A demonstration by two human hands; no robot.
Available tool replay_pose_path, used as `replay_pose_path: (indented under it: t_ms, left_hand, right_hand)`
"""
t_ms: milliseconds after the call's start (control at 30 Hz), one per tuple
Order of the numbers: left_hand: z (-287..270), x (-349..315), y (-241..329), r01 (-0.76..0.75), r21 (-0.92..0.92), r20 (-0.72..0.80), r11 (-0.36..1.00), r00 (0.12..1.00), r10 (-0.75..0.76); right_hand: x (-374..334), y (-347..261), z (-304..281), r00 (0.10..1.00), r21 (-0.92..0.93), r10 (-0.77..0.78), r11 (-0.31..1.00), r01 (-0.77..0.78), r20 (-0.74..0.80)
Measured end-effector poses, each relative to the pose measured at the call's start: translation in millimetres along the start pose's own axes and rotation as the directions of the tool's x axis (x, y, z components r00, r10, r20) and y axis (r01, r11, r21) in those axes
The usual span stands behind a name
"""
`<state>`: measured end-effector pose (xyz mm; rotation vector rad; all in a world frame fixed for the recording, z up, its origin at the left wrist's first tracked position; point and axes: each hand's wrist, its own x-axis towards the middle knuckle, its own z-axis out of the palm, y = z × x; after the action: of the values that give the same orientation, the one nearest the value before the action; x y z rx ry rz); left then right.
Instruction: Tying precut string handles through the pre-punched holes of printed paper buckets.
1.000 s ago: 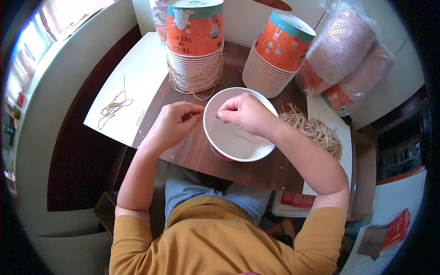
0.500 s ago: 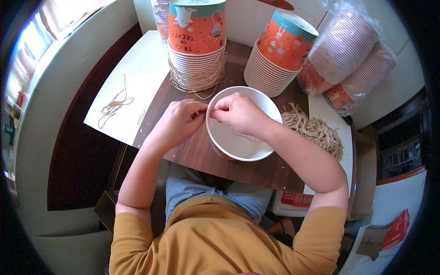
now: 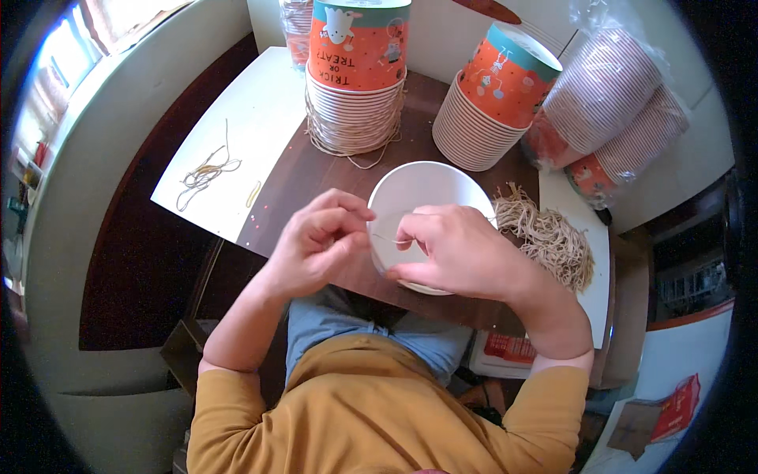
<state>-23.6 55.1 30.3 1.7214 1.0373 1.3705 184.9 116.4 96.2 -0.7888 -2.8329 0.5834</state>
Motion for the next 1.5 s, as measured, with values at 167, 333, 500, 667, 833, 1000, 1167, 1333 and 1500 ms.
replay_pose_path:
  t_ms: [167, 333, 500, 667, 833, 1000, 1167, 1333, 1500]
  left_hand:
    - [12, -7, -6, 0.399, -0.557, 0.228, 0.729, 0.917, -0.327]
    - [24, -12, -13, 0.235, -0.610, 0.135, 0.756, 0.972, -0.194]
    - [24, -17, -6, 0.156, -0.257, 0.114, 0.954, 0.985, -0.130]
    - [29, -19, -4, 0.287, -0.433, 0.128, 0.855, 0.958, -0.257]
    - [21, -23, -7, 0.265, -0.521, 0.122, 0.811, 0.964, -0.236]
    - [21, -17, -7, 0.288, -0.503, 0.197, 0.815, 0.956, -0.217]
    - [19, -17, -5, 0.310, -0.496, 0.214, 0.811, 0.949, -0.231]
    - [19, -15, -2, 0.304, -0.514, 0.148, 0.802, 0.953, -0.266]
    - [34, -24, 5, 0.246, -0.450, -0.006, 0.859, 0.960, -0.279]
  right_hand:
    - [-7, -10, -10, 0.999, -0.048, -0.035, 0.998, 0.035, 0.005]
    - [-10, -12, -8, 0.987, 0.012, -0.141, 0.990, 0.143, -0.081]
    - [16, -16, -24, 0.949, 0.178, -0.314, 0.934, 0.311, -0.010]
    - [34, -1, -10, 0.810, -0.459, -0.259, 0.888, -0.014, -0.526]
    - [-11, -8, -3, 0.856, -0.117, -0.248, 0.969, 0.219, -0.453]
    - [-12, 5, 21, 0.909, 0.049, -0.176, 0.977, 0.209, -0.378]
    - [-5, 10, 25, 0.894, -0.006, -0.246, 0.965, 0.263, -0.375]
    - [-9, -3, 30, 0.879, -0.143, -0.206, 0.977, 0.159, -0.430]
    - [-29, -39, 37, 0.865, -0.177, -0.115, 0.984, 0.031, -0.488]
